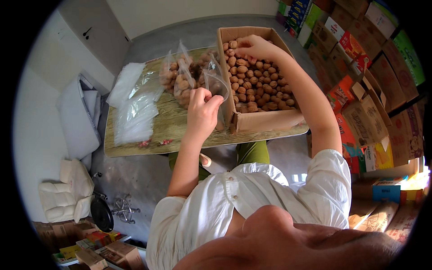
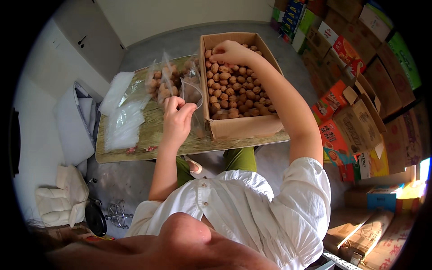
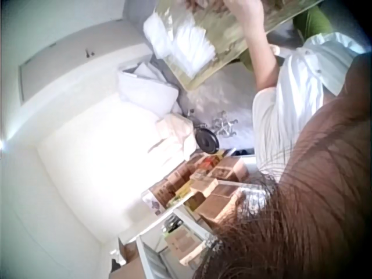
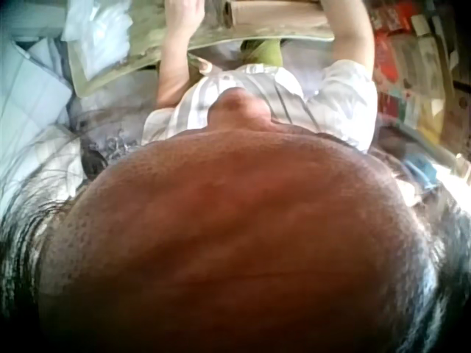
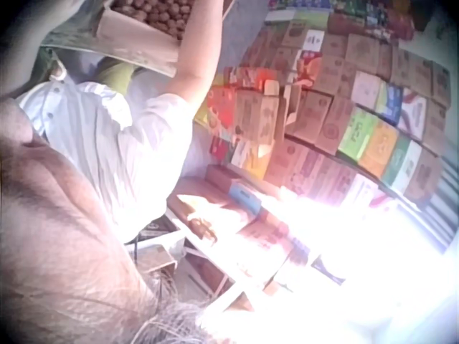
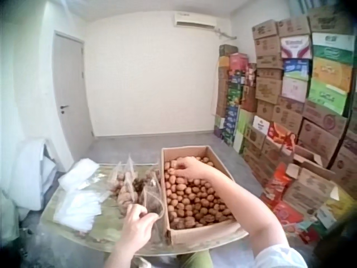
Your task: The person picks up walnuts from a cardboard box and places them into plastic bags by hand on a wooden table.
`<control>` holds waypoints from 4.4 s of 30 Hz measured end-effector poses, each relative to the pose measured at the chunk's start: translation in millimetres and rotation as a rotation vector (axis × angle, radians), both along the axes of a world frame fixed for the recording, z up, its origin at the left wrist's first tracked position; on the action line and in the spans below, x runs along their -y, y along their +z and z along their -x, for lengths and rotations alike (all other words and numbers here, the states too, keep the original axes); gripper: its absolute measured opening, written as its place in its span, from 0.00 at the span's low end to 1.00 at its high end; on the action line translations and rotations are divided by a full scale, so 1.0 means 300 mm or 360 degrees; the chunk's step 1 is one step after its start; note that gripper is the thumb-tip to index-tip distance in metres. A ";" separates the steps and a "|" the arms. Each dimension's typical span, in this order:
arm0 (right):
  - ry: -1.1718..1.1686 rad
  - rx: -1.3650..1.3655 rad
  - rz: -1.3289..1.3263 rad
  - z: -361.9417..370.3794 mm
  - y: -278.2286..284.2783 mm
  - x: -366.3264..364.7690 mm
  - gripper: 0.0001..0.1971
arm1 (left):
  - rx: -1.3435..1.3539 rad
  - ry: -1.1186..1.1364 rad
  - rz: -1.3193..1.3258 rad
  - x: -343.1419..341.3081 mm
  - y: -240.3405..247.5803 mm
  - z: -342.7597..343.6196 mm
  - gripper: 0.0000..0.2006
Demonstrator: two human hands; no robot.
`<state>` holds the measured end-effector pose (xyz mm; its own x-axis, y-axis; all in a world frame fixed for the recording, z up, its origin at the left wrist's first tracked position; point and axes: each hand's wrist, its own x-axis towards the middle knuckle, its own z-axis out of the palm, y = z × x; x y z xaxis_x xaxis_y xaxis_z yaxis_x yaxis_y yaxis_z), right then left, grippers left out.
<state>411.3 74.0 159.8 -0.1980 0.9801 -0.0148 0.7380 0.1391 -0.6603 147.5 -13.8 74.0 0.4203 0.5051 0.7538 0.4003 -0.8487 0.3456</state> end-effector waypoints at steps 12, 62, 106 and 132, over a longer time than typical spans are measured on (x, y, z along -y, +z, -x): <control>-0.0220 0.1134 0.0152 -0.060 -0.418 -0.055 0.39 | -0.0036 -0.0008 0.0015 0.009 -0.003 -0.004 0.09; 0.0957 -0.0241 -0.0535 0.167 -0.088 0.120 0.09 | 0.0090 0.0070 0.0023 0.009 -0.001 0.014 0.04; 0.0486 0.1385 0.0380 -0.015 -0.490 -0.058 0.18 | -0.0005 -0.0009 0.0106 0.033 -0.019 0.018 0.07; 0.1198 0.0167 -0.0566 0.218 -0.094 0.155 0.17 | 0.0156 0.0065 0.0046 0.043 -0.035 0.018 0.07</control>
<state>345.8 27.4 131.8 -0.8161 0.5365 0.2150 0.4201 0.8061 -0.4169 142.2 -26.8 63.4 0.3236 0.5424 0.7753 0.3976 -0.8215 0.4088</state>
